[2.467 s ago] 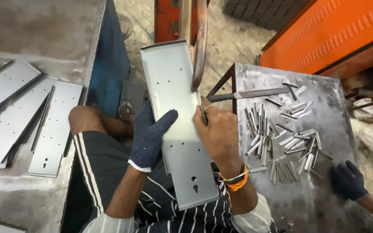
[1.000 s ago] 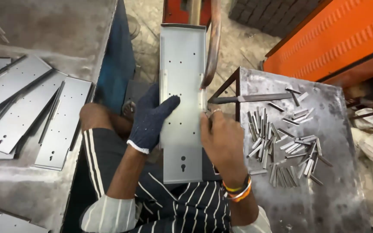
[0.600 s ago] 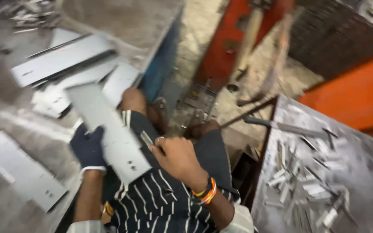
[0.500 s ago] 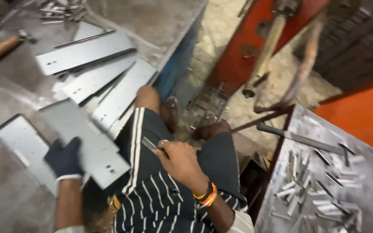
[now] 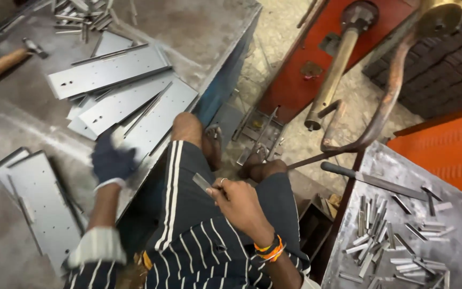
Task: Spot welding small metal brackets onto rectangular metal panels using an industrial welding machine.
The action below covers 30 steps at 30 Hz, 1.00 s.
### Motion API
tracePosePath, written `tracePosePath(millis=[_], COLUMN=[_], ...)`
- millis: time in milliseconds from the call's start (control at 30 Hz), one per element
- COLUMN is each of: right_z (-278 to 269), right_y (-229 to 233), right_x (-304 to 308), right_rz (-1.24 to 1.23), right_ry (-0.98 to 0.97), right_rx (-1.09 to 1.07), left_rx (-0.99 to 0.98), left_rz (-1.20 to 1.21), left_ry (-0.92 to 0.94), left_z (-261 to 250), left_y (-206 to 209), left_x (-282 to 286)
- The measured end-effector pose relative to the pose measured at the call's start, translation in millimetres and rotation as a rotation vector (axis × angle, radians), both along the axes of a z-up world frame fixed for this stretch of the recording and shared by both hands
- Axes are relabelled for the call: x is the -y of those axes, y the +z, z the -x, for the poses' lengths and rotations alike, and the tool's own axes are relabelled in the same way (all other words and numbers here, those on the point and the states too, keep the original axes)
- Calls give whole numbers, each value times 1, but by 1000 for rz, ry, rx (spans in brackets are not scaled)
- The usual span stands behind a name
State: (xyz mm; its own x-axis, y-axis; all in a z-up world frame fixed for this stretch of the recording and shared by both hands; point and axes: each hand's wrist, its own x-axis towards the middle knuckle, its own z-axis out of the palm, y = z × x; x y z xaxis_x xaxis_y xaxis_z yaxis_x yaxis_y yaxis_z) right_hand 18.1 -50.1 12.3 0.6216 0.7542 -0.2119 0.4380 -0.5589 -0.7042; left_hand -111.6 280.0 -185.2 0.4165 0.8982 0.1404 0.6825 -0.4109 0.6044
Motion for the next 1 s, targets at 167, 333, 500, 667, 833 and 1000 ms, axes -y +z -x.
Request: tracePosePath(millis=[167, 333, 500, 667, 833, 1000], right_z=[-10, -22, -34, -45, -49, -53], right_y=[-1, -11, -24, -62, -102, -187], right_x=[22, 50, 80, 129, 206, 314], right_rz=[3, 3, -7, -279, -464, -538], right_ry=[-69, -160, -280, -481, -773, -1095], right_rx=[60, 49, 45, -118, -209, -173], left_rx=[-359, -540, -452, -209, 18, 229], left_rz=[-341, -187, -301, -150, 52, 278], left_ry=[-276, -242, -235, -380, -545, -656], left_z=[-116, -134, -120, -134, -157, -169], left_y=[-28, -2, 46, 51, 36, 27], left_x=[-5, -7, 1, 23, 70, 100])
